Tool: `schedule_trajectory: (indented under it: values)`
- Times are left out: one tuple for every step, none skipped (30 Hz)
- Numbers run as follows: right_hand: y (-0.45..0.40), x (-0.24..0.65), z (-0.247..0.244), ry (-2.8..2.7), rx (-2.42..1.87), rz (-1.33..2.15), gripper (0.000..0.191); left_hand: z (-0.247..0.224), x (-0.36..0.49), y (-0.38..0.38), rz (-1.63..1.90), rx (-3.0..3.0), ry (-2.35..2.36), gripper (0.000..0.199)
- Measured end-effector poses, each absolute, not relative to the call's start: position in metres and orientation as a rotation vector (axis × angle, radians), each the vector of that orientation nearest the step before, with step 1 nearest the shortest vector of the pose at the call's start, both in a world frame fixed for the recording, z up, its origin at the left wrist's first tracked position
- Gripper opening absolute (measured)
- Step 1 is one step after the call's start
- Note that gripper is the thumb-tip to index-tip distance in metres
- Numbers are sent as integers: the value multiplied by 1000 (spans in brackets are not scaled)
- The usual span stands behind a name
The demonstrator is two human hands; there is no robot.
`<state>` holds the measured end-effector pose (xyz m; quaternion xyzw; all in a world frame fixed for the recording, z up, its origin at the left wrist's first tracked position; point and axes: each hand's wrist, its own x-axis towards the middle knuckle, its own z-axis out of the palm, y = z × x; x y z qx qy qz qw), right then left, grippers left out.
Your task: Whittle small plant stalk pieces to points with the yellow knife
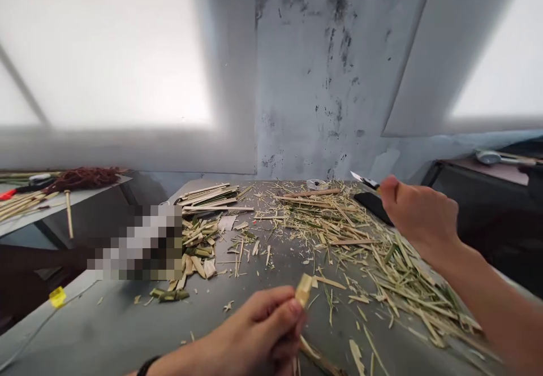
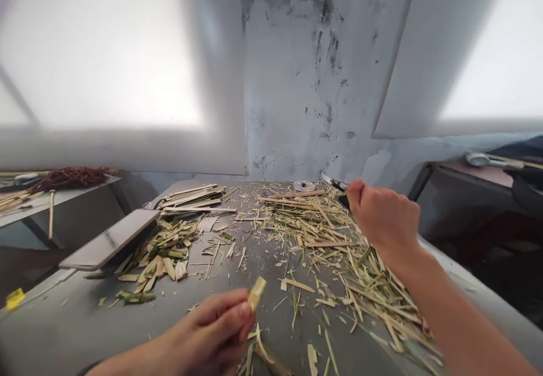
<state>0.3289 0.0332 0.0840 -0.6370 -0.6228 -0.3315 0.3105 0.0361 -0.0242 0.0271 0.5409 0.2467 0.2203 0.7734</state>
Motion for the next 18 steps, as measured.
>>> schedule_trajectory:
  values:
    - [31, 334, 87, -1625, -1695, -880, 67, 25, 36, -23, 481, 1174, 532, 48]
    - [27, 335, 87, -1644, -1684, -869, 65, 24, 37, -21, 495, 1180, 534, 47]
    - [22, 329, 84, -1685, -1655, -852, 63, 23, 37, -19, 524, 1196, 548, 47]
    - [17, 320, 79, -1744, -1610, -823, 62, 23, 37, -16, 562, 1221, 571, 47]
    - [12, 308, 72, -1818, -1552, -784, 61, 22, 37, -14, 599, 1241, 594, 48]
    - [6, 294, 64, -1889, -1490, -743, 60, 21, 37, -12, 629, 1254, 619, 48]
    - [1, 281, 57, -1957, -1426, -700, 59, 20, 37, -11, 655, 1259, 642, 49]
    - [-4, 270, 52, -2015, -1367, -660, 58, 19, 37, -10, 682, 1266, 668, 49]
    - [-8, 260, 47, -2061, -1317, -627, 57, 19, 37, -10, 703, 1272, 691, 49]
    - [-12, 254, 44, -2097, -1275, -601, 55, 18, 36, -10, 718, 1279, 711, 49]
    - [-14, 250, 42, -2121, -1244, -583, 54, 18, 36, -10, 728, 1283, 725, 50]
    - [-15, 247, 41, -2136, -1224, -574, 53, 18, 36, -11, 733, 1286, 733, 50]
    - [-15, 247, 41, -2145, -1214, -572, 51, 19, 36, -11, 734, 1288, 736, 50]
    - [-15, 247, 40, -2151, -1210, -575, 51, 19, 36, -12, 734, 1288, 735, 50]
    - [-14, 247, 39, -2155, -1210, -580, 50, 20, 35, -12, 734, 1287, 734, 50]
    - [-13, 248, 38, -2156, -1214, -587, 51, 21, 35, -13, 735, 1287, 732, 49]
    - [-11, 249, 37, -2154, -1221, -596, 51, 21, 35, -13, 739, 1287, 733, 48]
    - [-9, 249, 35, -2149, -1230, -607, 52, 22, 35, -13, 743, 1286, 736, 47]
